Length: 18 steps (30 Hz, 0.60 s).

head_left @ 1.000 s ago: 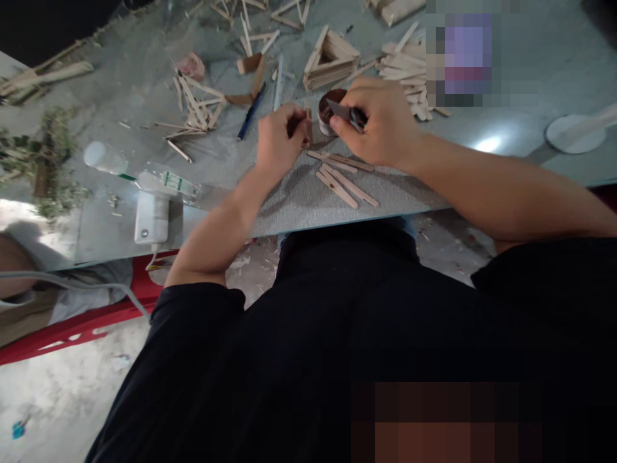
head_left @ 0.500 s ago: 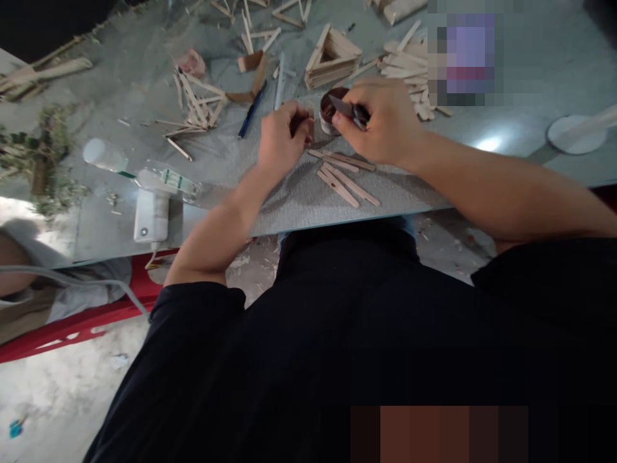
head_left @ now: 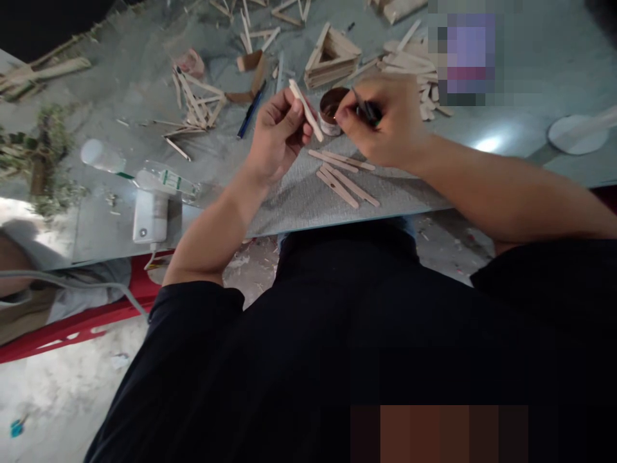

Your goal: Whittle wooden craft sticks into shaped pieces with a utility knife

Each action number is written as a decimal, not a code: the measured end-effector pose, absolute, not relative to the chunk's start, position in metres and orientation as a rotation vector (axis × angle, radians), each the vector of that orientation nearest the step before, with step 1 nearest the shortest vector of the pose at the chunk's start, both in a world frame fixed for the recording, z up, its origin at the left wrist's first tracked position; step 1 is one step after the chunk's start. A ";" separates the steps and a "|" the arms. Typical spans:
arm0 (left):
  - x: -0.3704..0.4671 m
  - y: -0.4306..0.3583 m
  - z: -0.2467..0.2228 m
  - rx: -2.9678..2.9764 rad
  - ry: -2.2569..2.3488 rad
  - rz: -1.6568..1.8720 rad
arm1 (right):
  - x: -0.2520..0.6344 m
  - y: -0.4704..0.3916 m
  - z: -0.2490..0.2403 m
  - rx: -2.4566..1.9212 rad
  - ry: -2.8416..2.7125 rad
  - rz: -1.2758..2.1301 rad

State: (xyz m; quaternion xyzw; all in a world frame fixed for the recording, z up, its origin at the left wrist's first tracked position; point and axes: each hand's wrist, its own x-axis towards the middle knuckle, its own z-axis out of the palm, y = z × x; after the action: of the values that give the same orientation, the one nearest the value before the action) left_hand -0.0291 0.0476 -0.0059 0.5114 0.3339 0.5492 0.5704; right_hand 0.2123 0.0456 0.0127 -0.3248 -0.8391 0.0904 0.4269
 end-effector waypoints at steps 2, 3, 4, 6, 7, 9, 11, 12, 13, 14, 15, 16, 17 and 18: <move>-0.031 0.049 -0.007 1.184 0.762 1.267 | 0.212 0.043 0.013 -0.753 -2.122 0.258; -0.031 0.049 -0.008 1.181 0.754 1.261 | 0.211 0.042 0.012 -0.717 -2.139 0.275; -0.031 0.049 -0.008 1.183 0.751 1.259 | 0.210 0.041 0.011 -0.684 -2.156 0.293; -0.027 0.046 -0.007 1.195 0.738 1.293 | 0.209 0.040 0.008 -0.629 -2.193 0.315; -0.025 0.044 -0.005 1.209 0.716 1.314 | 0.209 0.040 0.007 -0.615 -2.213 0.319; -0.020 0.039 -0.002 1.246 0.646 1.348 | 0.208 0.040 0.003 -0.613 -2.252 0.329; -0.017 0.036 0.001 1.281 0.617 1.354 | 0.208 0.042 0.000 -0.638 -2.272 0.344; -0.017 0.035 0.002 1.297 0.630 1.340 | 0.208 0.043 -0.001 -0.654 -2.272 0.351; -0.017 0.034 0.003 1.310 0.658 1.324 | 0.209 0.044 -0.001 -0.669 -2.271 0.358; -0.018 0.034 0.003 1.318 0.690 1.314 | 0.209 0.044 -0.002 -0.678 -2.273 0.361; -0.019 0.033 0.003 1.322 0.715 1.310 | 0.209 0.044 -0.002 -0.679 -2.276 0.359; -0.020 0.033 0.004 1.328 0.725 1.309 | 0.209 0.044 -0.002 -0.678 -2.280 0.354; -0.020 0.033 0.005 1.338 0.719 1.311 | 0.209 0.044 -0.002 -0.679 -2.287 0.348; -0.020 0.032 0.006 1.344 0.709 1.322 | 0.209 0.043 -0.001 -0.681 -2.294 0.337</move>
State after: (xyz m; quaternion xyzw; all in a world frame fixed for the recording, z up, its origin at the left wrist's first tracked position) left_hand -0.0202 0.0319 0.0056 0.5642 0.2975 0.5548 0.5343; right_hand 0.2087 0.0434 -0.0010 -0.2635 -0.8876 0.1303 0.3546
